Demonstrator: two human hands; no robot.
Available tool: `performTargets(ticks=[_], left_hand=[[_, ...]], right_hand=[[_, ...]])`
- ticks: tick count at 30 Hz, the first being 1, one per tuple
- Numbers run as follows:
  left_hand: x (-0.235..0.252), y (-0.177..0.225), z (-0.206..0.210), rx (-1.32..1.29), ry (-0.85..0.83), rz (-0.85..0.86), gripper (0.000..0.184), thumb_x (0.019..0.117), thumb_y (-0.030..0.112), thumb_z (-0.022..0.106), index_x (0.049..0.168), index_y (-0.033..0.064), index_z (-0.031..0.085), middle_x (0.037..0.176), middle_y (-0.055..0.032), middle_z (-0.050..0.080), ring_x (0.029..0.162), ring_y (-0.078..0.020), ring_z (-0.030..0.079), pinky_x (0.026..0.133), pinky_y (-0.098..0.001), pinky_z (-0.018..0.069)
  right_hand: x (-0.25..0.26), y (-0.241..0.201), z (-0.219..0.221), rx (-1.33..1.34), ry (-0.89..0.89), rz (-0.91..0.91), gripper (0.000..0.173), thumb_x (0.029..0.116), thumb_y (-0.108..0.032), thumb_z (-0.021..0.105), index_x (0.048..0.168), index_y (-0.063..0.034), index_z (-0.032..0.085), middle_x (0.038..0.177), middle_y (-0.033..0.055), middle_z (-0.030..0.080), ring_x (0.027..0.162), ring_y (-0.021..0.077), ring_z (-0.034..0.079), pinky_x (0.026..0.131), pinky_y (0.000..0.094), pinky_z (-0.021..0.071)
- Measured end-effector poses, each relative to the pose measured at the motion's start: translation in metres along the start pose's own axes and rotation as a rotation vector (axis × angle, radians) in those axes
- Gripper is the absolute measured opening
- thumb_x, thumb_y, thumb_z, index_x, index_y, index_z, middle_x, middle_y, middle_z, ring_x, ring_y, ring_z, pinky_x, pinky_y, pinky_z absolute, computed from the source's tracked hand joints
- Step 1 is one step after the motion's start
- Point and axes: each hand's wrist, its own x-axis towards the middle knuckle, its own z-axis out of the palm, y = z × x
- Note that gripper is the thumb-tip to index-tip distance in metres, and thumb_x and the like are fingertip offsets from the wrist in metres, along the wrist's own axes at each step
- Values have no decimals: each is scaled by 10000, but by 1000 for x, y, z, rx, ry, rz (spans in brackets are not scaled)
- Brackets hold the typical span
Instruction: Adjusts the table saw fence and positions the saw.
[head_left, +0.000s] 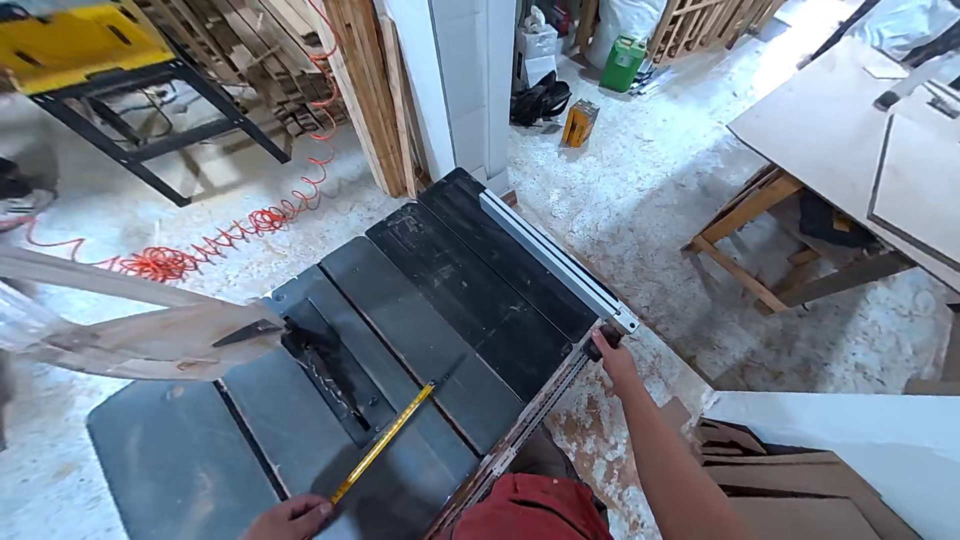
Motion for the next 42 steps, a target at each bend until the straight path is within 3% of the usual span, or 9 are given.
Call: performTargets(ticks=[2,5,8,14,17,32,37,39,42], left_hand=[[10,23,-4,54,31,37,265,990,298,675,1103,70,749,1028,-156,724,931,-284,679,849,-547,531],[20,57,0,83,63,65,227,975,319,697,1049,117,770,993,-127,734,938,-284,686,861,-567,527],[22,95,12,113,38,75,226,984,335,683,1055,142,776,1005,-106,742,968,-271,691,889,-574,526],[25,143,46,106,-46,96,206,979,334,685,1031,156,775,941,-59,733,885,-219,676,826,-504,534],[23,143,56,76,-86,119,219,973,345,686,1028,152,774,943,-60,734,905,-218,682,848,-508,536],[27,19,-30,205,96,-67,277,989,353,674,1110,125,775,1130,-171,737,1136,-364,670,1009,-644,481],[29,38,-45,208,102,-103,310,1013,372,629,1132,118,762,1162,-158,724,1167,-342,653,1031,-614,472],[32,37,-46,172,129,-121,287,1003,372,645,1102,134,772,1131,-146,733,1141,-334,664,1009,-616,485],[38,32,-46,154,158,-121,256,995,367,663,1044,146,782,1051,-134,747,1068,-340,687,947,-633,508]], right_hand=[[-22,-4,-6,-129,104,-59,877,900,-630,695,1497,-24,483,1385,257,596,1283,402,577,1057,615,463],[-70,-22,1,-222,262,-362,730,952,-439,684,1484,16,475,1550,255,440,1439,383,443,1172,553,395],[-110,-48,35,-303,29,-543,526,995,-412,611,1356,-29,617,1355,180,622,1247,285,620,1065,480,518],[-144,-91,99,-89,-634,-400,446,1034,-427,580,1302,-75,638,1080,54,743,976,146,722,911,371,596],[-145,-95,102,-63,-726,-287,348,1059,-369,562,1028,-44,682,880,24,745,777,113,713,757,315,588],[-5,-131,103,262,-116,-11,333,1064,-335,558,1147,-37,679,792,58,723,596,135,663,535,308,555],[-31,-139,64,-259,-59,-429,389,1076,-360,522,1207,-38,697,1002,150,754,879,283,745,823,536,607],[-23,-140,30,-392,88,-648,408,1036,-354,596,1266,-24,664,1157,242,694,1058,406,678,922,643,521],[15,-137,-1,-611,5,-631,668,992,-553,606,1442,-62,556,1445,308,516,1346,511,486,1079,716,389]])
